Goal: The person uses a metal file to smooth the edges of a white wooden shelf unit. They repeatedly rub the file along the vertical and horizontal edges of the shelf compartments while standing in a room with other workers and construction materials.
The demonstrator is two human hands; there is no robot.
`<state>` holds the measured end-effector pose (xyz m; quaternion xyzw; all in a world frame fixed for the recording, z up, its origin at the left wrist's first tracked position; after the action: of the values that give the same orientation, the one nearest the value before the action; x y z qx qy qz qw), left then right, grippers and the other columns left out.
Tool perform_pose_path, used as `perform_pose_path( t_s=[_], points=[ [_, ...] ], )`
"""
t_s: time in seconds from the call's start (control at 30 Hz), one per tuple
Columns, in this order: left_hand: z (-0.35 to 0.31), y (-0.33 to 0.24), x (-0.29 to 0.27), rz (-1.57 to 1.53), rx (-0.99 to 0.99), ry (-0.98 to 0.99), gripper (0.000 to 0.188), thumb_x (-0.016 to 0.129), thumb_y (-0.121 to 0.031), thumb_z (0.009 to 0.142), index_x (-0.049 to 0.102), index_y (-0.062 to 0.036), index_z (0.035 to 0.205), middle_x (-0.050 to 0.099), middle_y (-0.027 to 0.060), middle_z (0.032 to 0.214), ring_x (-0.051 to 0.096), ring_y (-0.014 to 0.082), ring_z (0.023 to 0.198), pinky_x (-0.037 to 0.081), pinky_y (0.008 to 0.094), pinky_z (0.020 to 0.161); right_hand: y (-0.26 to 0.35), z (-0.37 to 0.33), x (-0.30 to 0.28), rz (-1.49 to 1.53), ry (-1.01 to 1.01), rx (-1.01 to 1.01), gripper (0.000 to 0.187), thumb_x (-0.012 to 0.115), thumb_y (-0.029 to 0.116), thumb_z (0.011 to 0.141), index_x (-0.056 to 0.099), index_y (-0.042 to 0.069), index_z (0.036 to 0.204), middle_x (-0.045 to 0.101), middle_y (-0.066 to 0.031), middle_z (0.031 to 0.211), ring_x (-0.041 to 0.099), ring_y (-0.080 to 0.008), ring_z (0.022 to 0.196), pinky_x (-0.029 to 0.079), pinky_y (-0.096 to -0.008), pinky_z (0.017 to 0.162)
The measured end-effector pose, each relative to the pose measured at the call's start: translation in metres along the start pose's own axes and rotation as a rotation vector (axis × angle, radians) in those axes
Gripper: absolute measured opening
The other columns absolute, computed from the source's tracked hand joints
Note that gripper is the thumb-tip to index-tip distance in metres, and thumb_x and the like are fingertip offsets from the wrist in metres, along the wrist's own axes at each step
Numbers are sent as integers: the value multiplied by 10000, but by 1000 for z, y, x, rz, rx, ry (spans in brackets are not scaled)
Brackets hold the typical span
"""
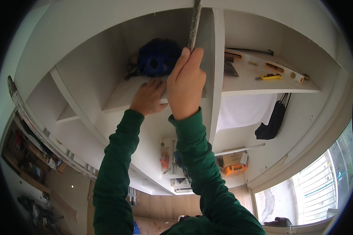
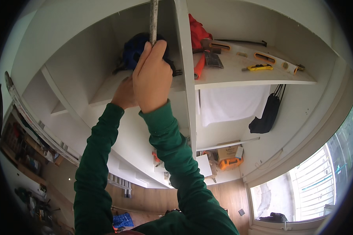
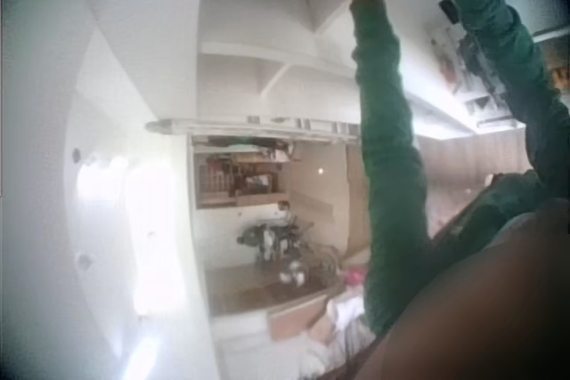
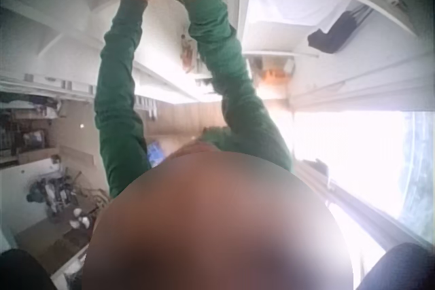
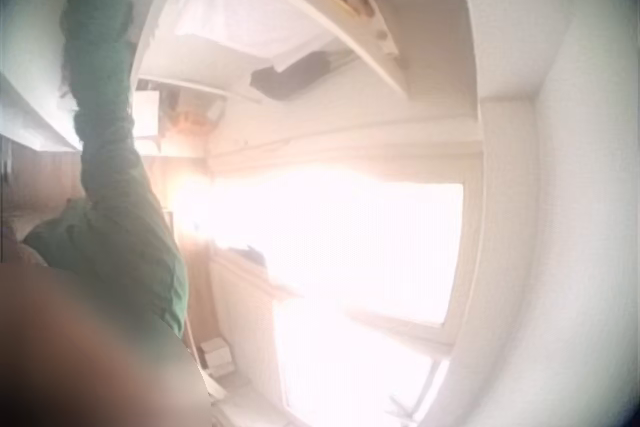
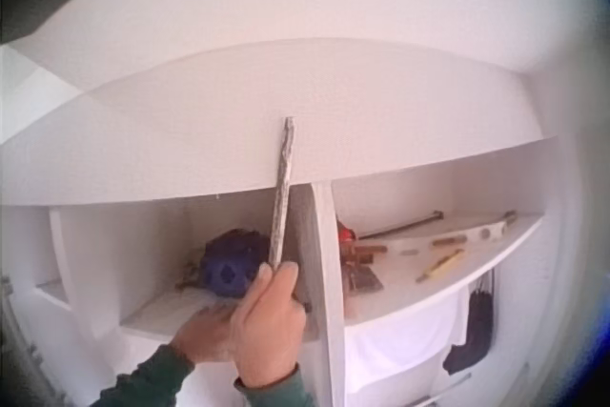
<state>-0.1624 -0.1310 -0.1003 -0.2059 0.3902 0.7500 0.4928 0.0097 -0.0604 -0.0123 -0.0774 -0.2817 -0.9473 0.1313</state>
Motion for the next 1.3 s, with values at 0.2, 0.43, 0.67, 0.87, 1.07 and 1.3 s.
perform_pose_path(
  t_s=[0.2,0.43,0.67,0.87,1.07,1.3],
  points=[
    [0,1,0,7,3,15,677,831,-286,626,544,-48,1191,583,143,1188,574,316,1104,529,448,855,-1,-6,-3,-7,18,3,229,448,215,1052,372,28,944,538,-197,528,578,-434,492,447,-472,407],
    [0,-1,-7,-31,-53,36,670,827,-294,635,555,-34,1189,594,158,1193,577,330,1106,523,441,876,-3,-1,3,33,-26,-5,214,472,219,1041,405,21,995,572,-213,571,588,-426,492,446,-482,405],
    [0,-6,-12,22,-141,68,683,833,-266,631,557,-12,1203,603,169,1185,581,344,1101,508,429,948,-72,-226,-87,224,585,-136,106,539,62,925,560,-17,991,585,-202,750,582,-393,555,474,-477,509],
    [3,-10,-15,-44,-197,150,673,816,-192,635,549,-46,1235,577,155,1209,547,349,1110,488,424,984,-170,-441,-311,-29,1063,214,159,602,194,932,557,43,951,558,-171,544,599,-388,490,472,-481,449],
    [4,-8,-15,-139,-171,210,788,781,-133,667,485,-131,1398,521,141,1313,515,342,1178,464,418,1041,-198,-521,-491,-355,1564,681,379,583,332,929,465,115,1216,679,-245,798,649,-472,607,526,-569,519],
    [3,-10,-16,-169,-266,302,779,774,-196,702,473,-137,1419,499,162,1394,481,368,1283,444,441,1084,-219,-562,-491,-334,1519,661,425,575,346,936,427,101,1250,688,-248,828,663,-479,664,529,-579,545]
  ],
)
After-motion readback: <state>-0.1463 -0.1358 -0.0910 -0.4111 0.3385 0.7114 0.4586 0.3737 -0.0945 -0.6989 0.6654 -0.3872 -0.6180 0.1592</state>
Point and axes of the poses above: each hand's wrist, its own z-axis towards the middle knuckle, its own x-axis out of the palm, y = z × x, the point moved 1 cm from there along z, towards the middle knuckle
